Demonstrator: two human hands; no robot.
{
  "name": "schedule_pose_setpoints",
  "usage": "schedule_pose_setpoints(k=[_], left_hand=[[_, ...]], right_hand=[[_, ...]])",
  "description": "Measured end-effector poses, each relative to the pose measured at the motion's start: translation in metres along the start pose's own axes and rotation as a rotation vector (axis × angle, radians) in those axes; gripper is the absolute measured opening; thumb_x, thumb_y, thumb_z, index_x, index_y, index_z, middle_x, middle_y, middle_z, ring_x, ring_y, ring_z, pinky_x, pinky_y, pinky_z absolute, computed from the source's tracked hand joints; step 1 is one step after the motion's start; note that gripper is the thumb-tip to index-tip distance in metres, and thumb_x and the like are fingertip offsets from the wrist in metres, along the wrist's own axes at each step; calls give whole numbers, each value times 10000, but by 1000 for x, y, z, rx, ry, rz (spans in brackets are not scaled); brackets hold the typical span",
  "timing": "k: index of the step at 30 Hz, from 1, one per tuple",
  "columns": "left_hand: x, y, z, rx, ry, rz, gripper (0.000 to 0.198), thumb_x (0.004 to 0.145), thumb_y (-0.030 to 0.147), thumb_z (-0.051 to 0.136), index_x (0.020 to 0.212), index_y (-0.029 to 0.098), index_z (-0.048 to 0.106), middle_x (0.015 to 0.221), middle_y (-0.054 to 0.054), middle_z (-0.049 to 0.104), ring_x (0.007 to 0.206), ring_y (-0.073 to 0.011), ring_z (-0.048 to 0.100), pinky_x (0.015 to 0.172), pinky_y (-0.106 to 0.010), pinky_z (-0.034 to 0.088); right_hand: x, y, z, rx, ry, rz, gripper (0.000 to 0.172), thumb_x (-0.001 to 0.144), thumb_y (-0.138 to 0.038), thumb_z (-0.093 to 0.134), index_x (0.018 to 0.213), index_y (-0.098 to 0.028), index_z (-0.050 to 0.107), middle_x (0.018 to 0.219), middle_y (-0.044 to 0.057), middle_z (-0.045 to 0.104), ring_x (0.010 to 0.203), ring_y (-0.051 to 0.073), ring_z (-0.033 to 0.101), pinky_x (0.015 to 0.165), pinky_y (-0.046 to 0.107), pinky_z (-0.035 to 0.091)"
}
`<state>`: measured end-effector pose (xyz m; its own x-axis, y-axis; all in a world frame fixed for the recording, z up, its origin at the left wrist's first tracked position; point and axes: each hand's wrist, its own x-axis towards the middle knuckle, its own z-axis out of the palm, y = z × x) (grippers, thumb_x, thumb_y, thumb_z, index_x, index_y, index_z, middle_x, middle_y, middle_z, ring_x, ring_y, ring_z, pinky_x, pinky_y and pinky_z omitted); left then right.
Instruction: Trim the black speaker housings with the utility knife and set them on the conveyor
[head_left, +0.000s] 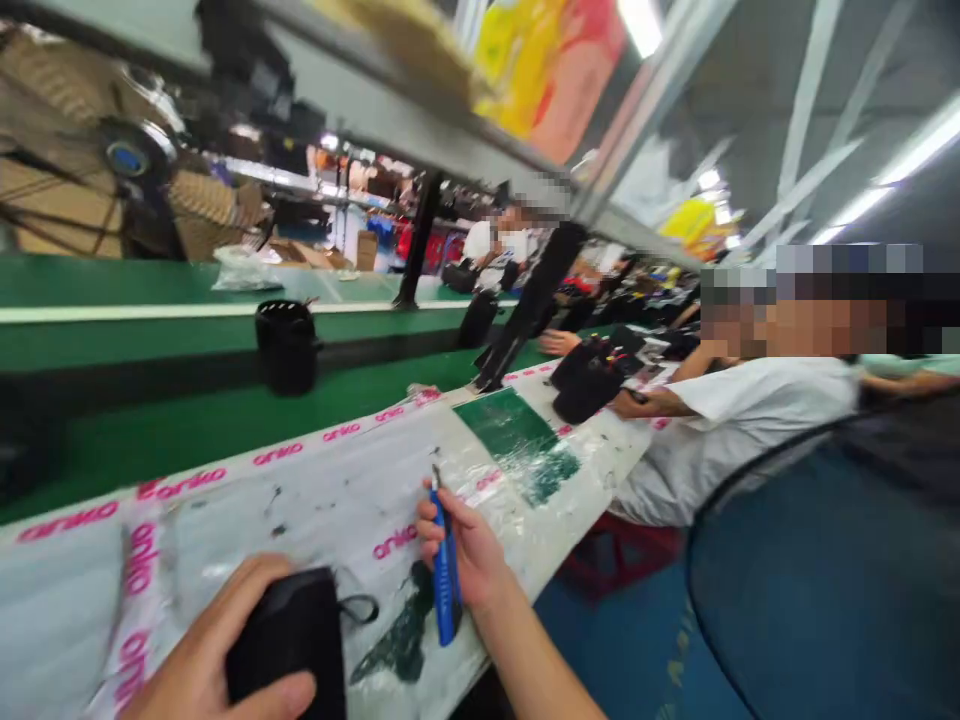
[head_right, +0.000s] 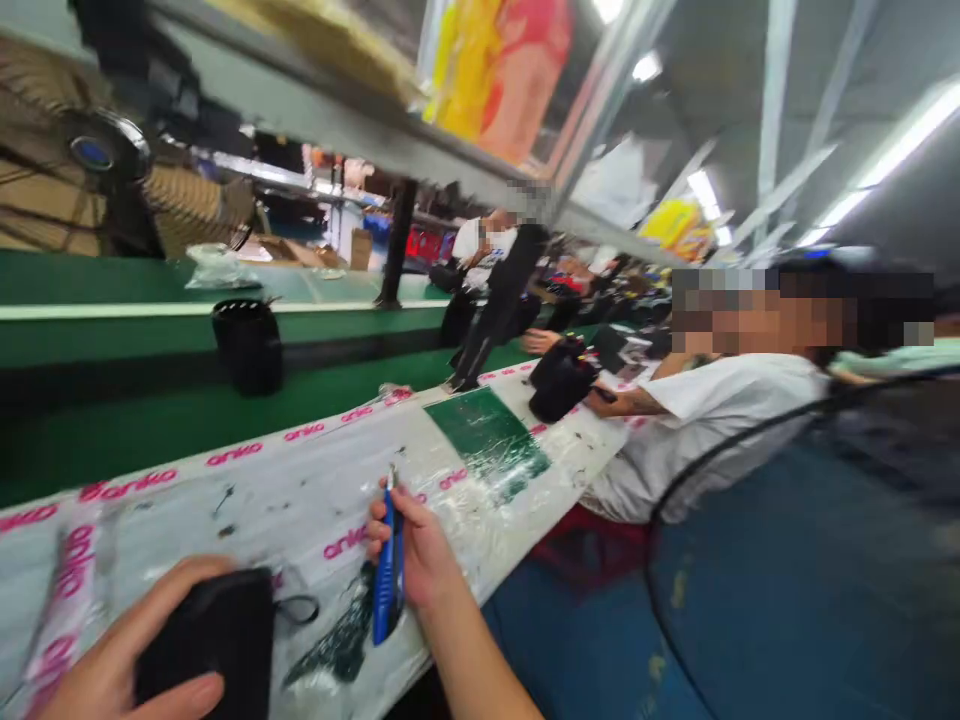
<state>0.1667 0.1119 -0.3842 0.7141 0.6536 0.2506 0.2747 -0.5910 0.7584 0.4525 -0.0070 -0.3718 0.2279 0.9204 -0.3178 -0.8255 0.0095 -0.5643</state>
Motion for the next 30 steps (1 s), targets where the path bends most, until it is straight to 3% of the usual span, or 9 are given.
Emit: schedule_pose_setpoints(k=[2, 5, 9, 13, 16, 20, 22, 26, 30], left_hand=[[0, 16, -9, -98, -115, 48, 555, 840, 525, 730, 1314, 286, 566, 1239, -61, 688, 1088, -294, 704, 924, -370, 617], [7, 31, -18, -222, -240, 62, 534, 812, 549, 778, 1182, 231, 560, 1078, -56, 611, 949, -233, 634, 859, -377, 587], [14, 33, -18, -317, -241, 99, 560, 794, 573, 807, 1122, 216, 527, 998, -40, 525, 894, -210, 535, 807, -370, 521], [14, 30, -16, -365, -236, 122, 590, 781, 560, 832, 1150, 230, 510, 1001, -37, 521, 898, -212, 520, 808, -369, 491], [13, 32, -14, -394, -233, 109, 636, 761, 599, 848, 1159, 237, 509, 1001, -37, 535, 895, -217, 524, 800, -370, 487], [8, 38, -9, -423, -193, -49, 759, 712, 672, 869, 1229, 257, 499, 1122, -55, 529, 968, -228, 546, 824, -373, 499], [5, 40, -6, -419, -136, -89, 791, 683, 717, 866, 1214, 256, 504, 1116, -53, 532, 957, -227, 541, 810, -369, 500], [8, 41, -7, -403, -139, -49, 773, 674, 706, 878, 1152, 227, 505, 1039, -51, 543, 942, -227, 523, 810, -372, 507], [16, 42, -10, -437, -196, -12, 688, 668, 542, 940, 1100, 204, 523, 994, -43, 521, 947, -228, 498, 824, -366, 489]], right_hand=[[-23, 10, 9, -15, -23, 7, 283, 988, -384, 686, 1142, -161, 605, 824, -31, 549, 607, 67, 495, 549, 199, 478], [-58, 18, 25, -81, -73, 41, 275, 975, -410, 689, 1206, -300, 589, 808, -46, 548, 595, 89, 517, 543, 228, 499], [-81, 21, 47, -307, -69, 36, 304, 986, -458, 629, 1247, -304, 608, 844, 18, 604, 708, 162, 618, 701, 356, 577], [-75, 24, 64, -992, -32, -180, 499, 924, -637, 626, 1248, -258, 639, 848, 67, 630, 749, 218, 640, 671, 377, 584], [-69, 26, 74, -1360, -21, -269, 513, 939, -654, 590, 1249, -251, 657, 875, 89, 668, 789, 241, 674, 683, 378, 601], [-70, 27, 86, -1695, -48, -354, 462, 993, -595, 548, 1267, -240, 659, 937, 106, 717, 830, 253, 716, 689, 356, 615], [-70, 27, 91, -1817, -120, -412, 393, 1034, -529, 526, 1290, -245, 621, 993, 93, 737, 855, 233, 737, 702, 320, 616], [-63, 24, 94, -2046, -299, -537, 238, 1099, -393, 455, 1277, -248, 516, 1002, 26, 739, 810, 150, 744, 653, 233, 583], [-58, 15, 94, -2348, -388, -734, 230, 1117, -320, 345, 1194, -208, 530, 872, 34, 706, 640, 166, 677, 527, 285, 497]])
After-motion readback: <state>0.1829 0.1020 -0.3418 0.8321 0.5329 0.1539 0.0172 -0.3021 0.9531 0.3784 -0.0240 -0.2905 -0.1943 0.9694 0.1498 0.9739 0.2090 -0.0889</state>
